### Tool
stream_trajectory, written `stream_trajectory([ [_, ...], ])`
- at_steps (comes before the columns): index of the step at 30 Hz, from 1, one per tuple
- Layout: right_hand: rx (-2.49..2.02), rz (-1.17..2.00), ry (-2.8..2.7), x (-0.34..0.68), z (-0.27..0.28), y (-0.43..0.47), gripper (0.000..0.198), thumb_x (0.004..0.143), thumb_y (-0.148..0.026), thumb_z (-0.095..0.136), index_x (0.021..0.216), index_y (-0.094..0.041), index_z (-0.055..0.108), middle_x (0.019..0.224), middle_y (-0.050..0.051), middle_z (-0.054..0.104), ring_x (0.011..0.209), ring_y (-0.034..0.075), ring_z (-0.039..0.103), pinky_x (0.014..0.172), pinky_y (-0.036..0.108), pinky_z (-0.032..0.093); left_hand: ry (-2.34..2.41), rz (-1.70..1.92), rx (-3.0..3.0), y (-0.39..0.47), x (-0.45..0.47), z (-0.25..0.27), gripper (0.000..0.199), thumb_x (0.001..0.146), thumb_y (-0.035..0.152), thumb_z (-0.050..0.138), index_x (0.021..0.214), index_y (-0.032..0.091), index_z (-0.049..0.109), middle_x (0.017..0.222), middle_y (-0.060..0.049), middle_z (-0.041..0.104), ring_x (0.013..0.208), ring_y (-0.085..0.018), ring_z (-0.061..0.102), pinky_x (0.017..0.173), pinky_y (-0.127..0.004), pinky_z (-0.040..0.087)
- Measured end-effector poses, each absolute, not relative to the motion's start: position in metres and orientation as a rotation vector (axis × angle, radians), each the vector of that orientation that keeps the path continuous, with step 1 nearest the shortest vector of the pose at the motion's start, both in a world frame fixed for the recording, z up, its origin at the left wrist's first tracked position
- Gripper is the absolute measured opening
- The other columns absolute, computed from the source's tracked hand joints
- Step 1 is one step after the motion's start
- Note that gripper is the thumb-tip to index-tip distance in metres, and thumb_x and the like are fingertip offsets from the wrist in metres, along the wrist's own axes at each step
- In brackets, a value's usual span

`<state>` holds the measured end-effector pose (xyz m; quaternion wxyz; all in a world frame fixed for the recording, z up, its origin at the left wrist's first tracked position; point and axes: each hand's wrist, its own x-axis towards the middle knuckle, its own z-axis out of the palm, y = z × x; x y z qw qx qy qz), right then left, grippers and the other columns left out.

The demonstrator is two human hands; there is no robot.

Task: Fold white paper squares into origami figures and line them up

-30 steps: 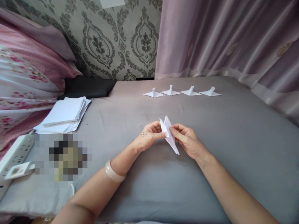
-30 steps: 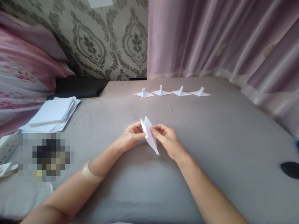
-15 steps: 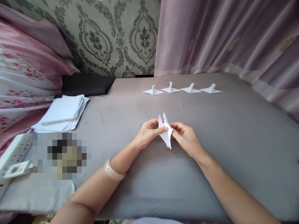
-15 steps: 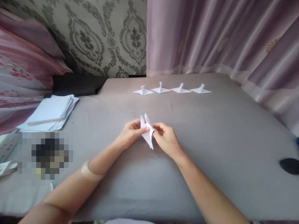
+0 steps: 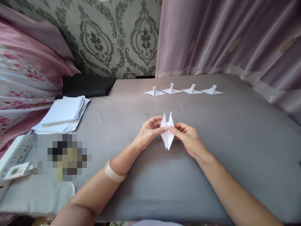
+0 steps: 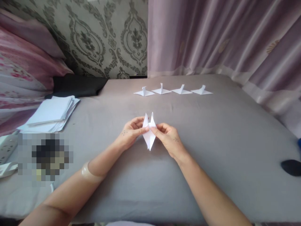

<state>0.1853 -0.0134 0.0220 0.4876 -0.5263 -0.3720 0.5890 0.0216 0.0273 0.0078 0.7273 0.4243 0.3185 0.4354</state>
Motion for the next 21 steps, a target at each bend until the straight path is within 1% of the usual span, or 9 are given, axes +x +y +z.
stream_trajectory([
  [2,-1.26,1.397,-0.828,0.1869,0.0212,-0.0119,0.032,0.065,-0.044,0.082,0.082,-0.02,0.071,0.08,0.002,0.071,0.076,0.016,0.064,0.08,0.034,0.05,0.702,1.012,0.923,0.0264,0.023,0.0084,0.06,0.063,0.02,0.086,0.112,0.019,0.052,0.09,-0.003,0.07,0.083,-0.015,0.065,0.08,-0.032,0.049],
  [4,-1.246,1.351,-0.792,0.1879,0.0204,-0.0108,0.031,0.065,-0.044,0.082,0.082,-0.02,0.07,0.08,0.002,0.071,0.076,0.016,0.063,0.079,0.035,0.05,0.701,1.067,0.943,0.0248,0.0247,0.009,0.06,0.061,0.019,0.087,0.107,0.021,0.049,0.091,-0.001,0.068,0.084,-0.014,0.064,0.079,-0.031,0.05],
  [8,-1.212,1.286,-0.793,0.1866,0.0191,-0.0102,0.028,0.067,-0.042,0.081,0.082,-0.021,0.07,0.084,0.002,0.071,0.077,0.016,0.063,0.078,0.034,0.05,0.682,1.078,1.024,0.022,0.0277,0.0089,0.036,0.063,0.023,0.085,0.084,0.015,0.057,0.095,-0.002,0.063,0.086,-0.013,0.062,0.079,-0.03,0.051],
  [10,-1.186,1.274,-0.784,0.1845,0.0195,-0.0106,0.027,0.068,-0.041,0.081,0.084,-0.022,0.071,0.086,0.002,0.072,0.08,0.016,0.064,0.08,0.034,0.05,0.67,1.077,1.042,0.0212,0.028,0.0082,0.029,0.064,0.025,0.085,0.078,0.013,0.061,0.099,-0.004,0.061,0.087,-0.015,0.061,0.079,-0.03,0.052],
  [13,-1.164,1.283,-0.778,0.1816,0.0212,-0.0111,0.026,0.068,-0.04,0.081,0.084,-0.023,0.072,0.087,0.001,0.073,0.082,0.017,0.064,0.083,0.035,0.051,0.679,1.153,1.105,0.0203,0.0263,0.0086,0.021,0.067,0.026,0.083,0.074,0.013,0.067,0.103,-0.005,0.06,0.091,-0.016,0.061,0.082,-0.032,0.051],
  [17,-1.186,1.275,-0.811,0.1812,0.022,-0.0102,0.026,0.067,-0.041,0.082,0.084,-0.024,0.072,0.088,0.002,0.073,0.083,0.018,0.064,0.086,0.038,0.05,0.705,1.252,1.282,0.0193,0.022,0.0132,0.01,0.073,0.023,0.079,0.074,0.016,0.072,0.106,-0.007,0.064,0.102,-0.019,0.06,0.096,-0.035,0.045],
  [19,-1.199,1.257,-0.833,0.1821,0.0204,-0.0094,0.026,0.067,-0.041,0.082,0.083,-0.024,0.072,0.087,0.002,0.073,0.083,0.018,0.064,0.087,0.039,0.05,0.716,1.25,1.302,0.0193,0.0208,0.0152,0.009,0.073,0.024,0.079,0.073,0.017,0.073,0.107,-0.008,0.066,0.103,-0.02,0.061,0.097,-0.036,0.044],
  [21,-1.21,1.242,-0.863,0.1832,0.0177,-0.0087,0.025,0.067,-0.041,0.082,0.083,-0.024,0.072,0.084,0.001,0.072,0.082,0.018,0.064,0.088,0.039,0.05,0.727,1.255,1.263,0.0198,0.0207,0.0157,0.012,0.072,0.026,0.08,0.072,0.017,0.073,0.101,-0.007,0.067,0.097,-0.019,0.062,0.094,-0.035,0.046],
])
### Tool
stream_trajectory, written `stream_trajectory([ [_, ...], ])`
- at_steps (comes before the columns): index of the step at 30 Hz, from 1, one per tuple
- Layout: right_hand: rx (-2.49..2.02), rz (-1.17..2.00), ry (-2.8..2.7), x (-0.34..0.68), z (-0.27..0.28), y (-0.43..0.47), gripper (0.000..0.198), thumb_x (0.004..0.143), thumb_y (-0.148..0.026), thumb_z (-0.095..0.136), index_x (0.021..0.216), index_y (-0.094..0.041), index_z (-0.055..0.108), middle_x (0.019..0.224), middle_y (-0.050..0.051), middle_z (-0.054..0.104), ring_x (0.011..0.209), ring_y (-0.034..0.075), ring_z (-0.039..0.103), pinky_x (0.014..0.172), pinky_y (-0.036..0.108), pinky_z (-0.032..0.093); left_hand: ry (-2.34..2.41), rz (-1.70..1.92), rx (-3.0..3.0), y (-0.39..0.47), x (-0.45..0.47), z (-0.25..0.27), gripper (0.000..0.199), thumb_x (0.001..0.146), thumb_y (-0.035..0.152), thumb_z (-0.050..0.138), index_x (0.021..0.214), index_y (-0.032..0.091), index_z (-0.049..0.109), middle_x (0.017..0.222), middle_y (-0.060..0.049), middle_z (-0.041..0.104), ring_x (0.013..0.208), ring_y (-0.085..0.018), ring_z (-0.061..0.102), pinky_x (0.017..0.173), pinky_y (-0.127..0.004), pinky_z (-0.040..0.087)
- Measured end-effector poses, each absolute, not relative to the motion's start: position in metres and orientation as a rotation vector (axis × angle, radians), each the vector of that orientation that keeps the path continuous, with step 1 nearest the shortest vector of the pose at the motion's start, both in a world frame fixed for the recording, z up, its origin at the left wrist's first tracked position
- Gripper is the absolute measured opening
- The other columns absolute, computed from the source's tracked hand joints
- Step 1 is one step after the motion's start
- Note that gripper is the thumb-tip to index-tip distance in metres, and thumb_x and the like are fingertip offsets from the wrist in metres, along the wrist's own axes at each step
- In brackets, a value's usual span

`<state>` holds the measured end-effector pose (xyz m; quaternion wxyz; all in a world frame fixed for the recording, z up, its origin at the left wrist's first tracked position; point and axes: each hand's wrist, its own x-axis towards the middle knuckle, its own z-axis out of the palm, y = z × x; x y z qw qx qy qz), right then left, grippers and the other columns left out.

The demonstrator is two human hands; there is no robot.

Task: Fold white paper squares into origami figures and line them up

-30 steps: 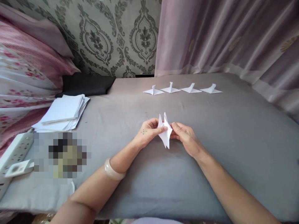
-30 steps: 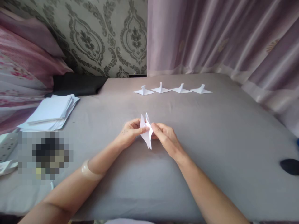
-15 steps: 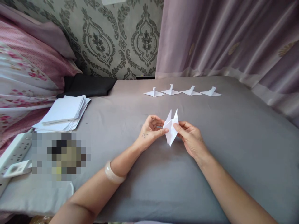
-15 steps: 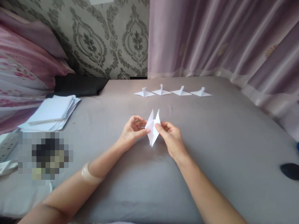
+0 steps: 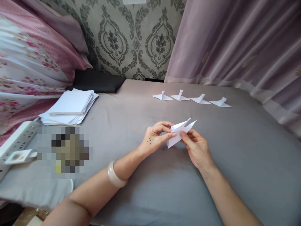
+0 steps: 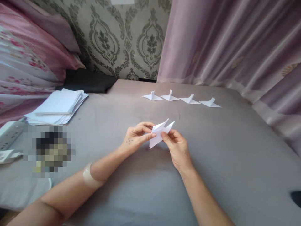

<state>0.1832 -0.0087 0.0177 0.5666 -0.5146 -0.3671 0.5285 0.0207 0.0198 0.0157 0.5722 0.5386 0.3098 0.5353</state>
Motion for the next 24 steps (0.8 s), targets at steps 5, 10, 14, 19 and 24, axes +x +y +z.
stream_trajectory([
  [5,-1.227,1.214,-0.925,0.185,0.011,-0.009,0.023,0.07,-0.041,0.079,0.085,-0.025,0.072,0.082,0.001,0.072,0.082,0.019,0.064,0.087,0.039,0.049,0.769,1.284,1.161,0.021,0.023,0.014,0.017,0.067,0.028,0.083,0.066,0.016,0.07,0.082,-0.004,0.065,0.08,-0.015,0.061,0.081,-0.03,0.049],
  [10,-1.236,1.223,-0.927,0.184,0.011,-0.011,0.021,0.072,-0.037,0.079,0.087,-0.025,0.073,0.086,0.001,0.073,0.083,0.017,0.064,0.084,0.035,0.049,0.784,1.245,1.009,0.02,0.025,0.017,0.024,0.065,0.027,0.084,0.062,0.014,0.064,0.076,-0.002,0.065,0.072,-0.011,0.059,0.069,-0.025,0.048],
  [14,-1.252,1.2,-0.947,0.182,0.014,-0.013,0.022,0.072,-0.039,0.079,0.087,-0.024,0.072,0.087,0.001,0.074,0.084,0.018,0.065,0.083,0.034,0.05,0.781,1.221,0.944,0.019,0.027,0.018,0.03,0.065,0.028,0.084,0.062,0.013,0.058,0.076,-0.001,0.065,0.069,-0.01,0.059,0.066,-0.024,0.048],
  [19,-1.328,1.127,-1.008,0.181,0.02,-0.014,0.025,0.072,-0.041,0.078,0.086,-0.022,0.07,0.084,0.003,0.073,0.08,0.018,0.066,0.079,0.033,0.051,0.736,1.167,0.921,0.022,0.025,0.015,0.032,0.068,0.025,0.083,0.086,0.017,0.057,0.075,0.002,0.065,0.069,-0.009,0.06,0.067,-0.023,0.047],
  [24,-1.392,0.963,-1.25,0.181,0.027,-0.019,0.02,0.079,-0.04,0.071,0.084,-0.021,0.067,0.082,0.003,0.071,0.077,0.018,0.065,0.074,0.033,0.052,0.665,0.892,1.013,0.025,0.021,0.013,0.033,0.07,0.027,0.082,0.098,0.015,0.069,0.084,-0.003,0.07,0.079,-0.014,0.063,0.078,-0.028,0.048],
])
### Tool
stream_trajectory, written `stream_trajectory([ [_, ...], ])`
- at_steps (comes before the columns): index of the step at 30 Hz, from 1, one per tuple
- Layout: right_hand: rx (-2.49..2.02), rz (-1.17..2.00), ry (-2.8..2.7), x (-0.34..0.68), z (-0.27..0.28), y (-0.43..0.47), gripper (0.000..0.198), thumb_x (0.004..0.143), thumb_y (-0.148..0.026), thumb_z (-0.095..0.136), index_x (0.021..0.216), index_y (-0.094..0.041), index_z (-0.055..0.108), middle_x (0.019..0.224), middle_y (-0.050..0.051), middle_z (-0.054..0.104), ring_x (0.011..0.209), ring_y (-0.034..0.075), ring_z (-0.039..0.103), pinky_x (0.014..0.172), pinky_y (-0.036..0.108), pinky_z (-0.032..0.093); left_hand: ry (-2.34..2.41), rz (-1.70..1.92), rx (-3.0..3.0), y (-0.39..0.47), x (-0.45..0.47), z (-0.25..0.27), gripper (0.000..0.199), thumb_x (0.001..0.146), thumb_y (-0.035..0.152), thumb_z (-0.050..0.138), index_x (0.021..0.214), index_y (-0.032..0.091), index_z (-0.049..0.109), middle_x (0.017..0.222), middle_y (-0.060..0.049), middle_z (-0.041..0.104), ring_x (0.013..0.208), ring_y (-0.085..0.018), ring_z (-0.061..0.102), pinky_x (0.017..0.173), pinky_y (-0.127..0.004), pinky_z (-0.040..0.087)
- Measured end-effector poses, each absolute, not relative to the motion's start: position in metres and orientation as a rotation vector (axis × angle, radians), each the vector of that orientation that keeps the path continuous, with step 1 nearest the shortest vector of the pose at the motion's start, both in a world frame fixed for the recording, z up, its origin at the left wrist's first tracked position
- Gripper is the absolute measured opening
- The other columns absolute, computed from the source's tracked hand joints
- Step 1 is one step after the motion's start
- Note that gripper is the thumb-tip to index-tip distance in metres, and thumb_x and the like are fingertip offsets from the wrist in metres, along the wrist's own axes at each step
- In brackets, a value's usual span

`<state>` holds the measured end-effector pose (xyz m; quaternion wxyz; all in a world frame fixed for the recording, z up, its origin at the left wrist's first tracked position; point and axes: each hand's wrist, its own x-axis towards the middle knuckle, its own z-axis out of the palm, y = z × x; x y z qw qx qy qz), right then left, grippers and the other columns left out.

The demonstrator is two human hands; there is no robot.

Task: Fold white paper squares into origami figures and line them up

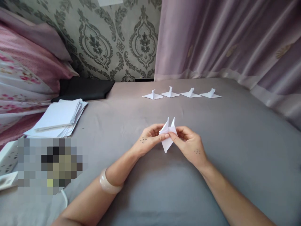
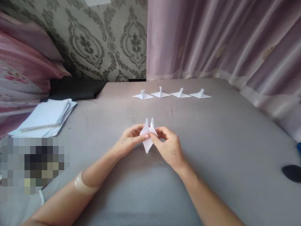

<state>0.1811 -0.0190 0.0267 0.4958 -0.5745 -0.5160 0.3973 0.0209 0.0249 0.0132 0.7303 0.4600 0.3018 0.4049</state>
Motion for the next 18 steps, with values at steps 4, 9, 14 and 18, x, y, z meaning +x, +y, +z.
stream_trajectory([
  [4,-1.366,0.702,-1.316,0.177,0.03,-0.026,0.023,0.079,-0.033,0.071,0.095,-0.023,0.06,0.085,0.001,0.068,0.075,0.016,0.065,0.073,0.031,0.053,0.704,0.841,1.058,0.022,0.02,0.012,0.02,0.075,0.03,0.078,0.088,0.015,0.077,0.083,-0.005,0.073,0.081,-0.016,0.064,0.082,-0.031,0.047],
  [9,-1.24,0.546,-1.369,0.174,0.033,-0.034,0.02,0.082,-0.025,0.069,0.097,-0.025,0.055,0.089,-0.001,0.067,0.079,0.012,0.065,0.077,0.029,0.053,0.653,0.94,0.96,0.019,0.023,0.013,0.017,0.073,0.033,0.08,0.083,0.019,0.078,0.083,-0.003,0.075,0.078,-0.015,0.064,0.081,-0.03,0.047],
  [14,-1.175,0.508,-1.401,0.172,0.037,-0.037,0.01,0.085,-0.02,0.065,0.09,-0.023,0.058,0.089,-0.001,0.066,0.079,0.012,0.064,0.078,0.027,0.053,0.634,0.983,0.953,0.018,0.026,0.012,0.015,0.073,0.034,0.08,0.082,0.021,0.079,0.081,-0.001,0.075,0.077,-0.013,0.064,0.08,-0.027,0.047],
  [18,-1.189,0.615,-1.294,0.17,0.04,-0.038,0.007,0.084,-0.024,0.066,0.087,-0.022,0.06,0.091,0.001,0.066,0.08,0.013,0.065,0.077,0.028,0.055,0.631,1.011,0.944,0.017,0.026,0.009,0.015,0.072,0.034,0.08,0.08,0.021,0.079,0.08,-0.001,0.074,0.078,-0.012,0.063,0.081,-0.026,0.046],
])
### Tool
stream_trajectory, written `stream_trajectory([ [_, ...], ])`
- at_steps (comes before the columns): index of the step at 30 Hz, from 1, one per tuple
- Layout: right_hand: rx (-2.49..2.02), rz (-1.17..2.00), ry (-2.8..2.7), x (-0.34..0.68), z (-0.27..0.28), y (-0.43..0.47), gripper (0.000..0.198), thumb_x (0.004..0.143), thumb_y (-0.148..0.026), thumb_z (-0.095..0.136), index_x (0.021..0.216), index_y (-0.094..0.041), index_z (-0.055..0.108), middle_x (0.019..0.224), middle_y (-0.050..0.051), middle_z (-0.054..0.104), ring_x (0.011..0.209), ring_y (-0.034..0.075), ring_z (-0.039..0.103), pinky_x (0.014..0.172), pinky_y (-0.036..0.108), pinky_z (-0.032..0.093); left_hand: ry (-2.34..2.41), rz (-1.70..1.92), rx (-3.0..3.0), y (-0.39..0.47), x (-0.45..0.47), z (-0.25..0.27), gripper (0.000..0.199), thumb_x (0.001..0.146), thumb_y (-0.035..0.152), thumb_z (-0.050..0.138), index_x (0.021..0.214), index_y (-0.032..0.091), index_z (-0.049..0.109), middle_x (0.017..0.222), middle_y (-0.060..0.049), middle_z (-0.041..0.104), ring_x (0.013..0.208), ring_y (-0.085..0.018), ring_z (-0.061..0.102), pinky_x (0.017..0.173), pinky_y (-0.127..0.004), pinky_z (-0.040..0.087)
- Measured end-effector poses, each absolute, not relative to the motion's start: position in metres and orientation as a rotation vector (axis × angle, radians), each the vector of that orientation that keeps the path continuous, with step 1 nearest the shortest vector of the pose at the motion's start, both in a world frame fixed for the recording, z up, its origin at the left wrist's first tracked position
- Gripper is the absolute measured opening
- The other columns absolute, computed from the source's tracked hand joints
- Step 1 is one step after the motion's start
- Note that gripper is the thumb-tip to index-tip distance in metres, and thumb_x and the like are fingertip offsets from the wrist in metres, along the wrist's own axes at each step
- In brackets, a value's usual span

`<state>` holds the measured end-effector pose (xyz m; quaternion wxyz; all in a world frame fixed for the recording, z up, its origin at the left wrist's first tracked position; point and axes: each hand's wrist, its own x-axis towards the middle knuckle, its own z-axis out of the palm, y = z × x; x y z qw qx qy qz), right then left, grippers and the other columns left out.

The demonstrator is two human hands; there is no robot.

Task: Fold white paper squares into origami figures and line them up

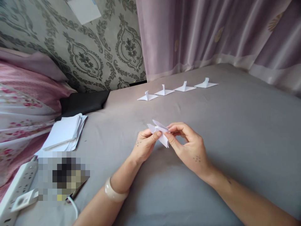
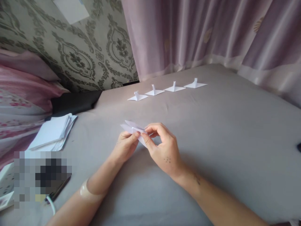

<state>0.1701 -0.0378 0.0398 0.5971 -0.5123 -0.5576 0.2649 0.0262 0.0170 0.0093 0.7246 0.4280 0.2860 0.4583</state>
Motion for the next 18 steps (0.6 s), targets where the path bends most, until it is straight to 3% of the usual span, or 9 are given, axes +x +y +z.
stream_trajectory([
  [9,-1.322,0.918,-1.077,0.173,0.049,-0.037,0.021,0.076,-0.04,0.073,0.082,-0.021,0.067,0.089,0.003,0.071,0.081,0.017,0.067,0.077,0.032,0.055,0.641,1.056,0.992,0.018,0.027,0.01,0.013,0.072,0.034,0.08,0.079,0.022,0.079,0.086,-0.001,0.072,0.084,-0.014,0.062,0.083,-0.029,0.046],
  [18,-1.239,1.273,-0.91,0.187,0.046,-0.028,0.023,0.065,-0.039,0.082,0.074,-0.021,0.07,0.081,0.001,0.072,0.078,0.016,0.066,0.078,0.031,0.052,0.657,0.969,0.895,0.017,0.026,0.011,0.017,0.067,0.034,0.084,0.075,0.02,0.078,0.075,-0.001,0.073,0.071,-0.011,0.062,0.074,-0.025,0.046],
])
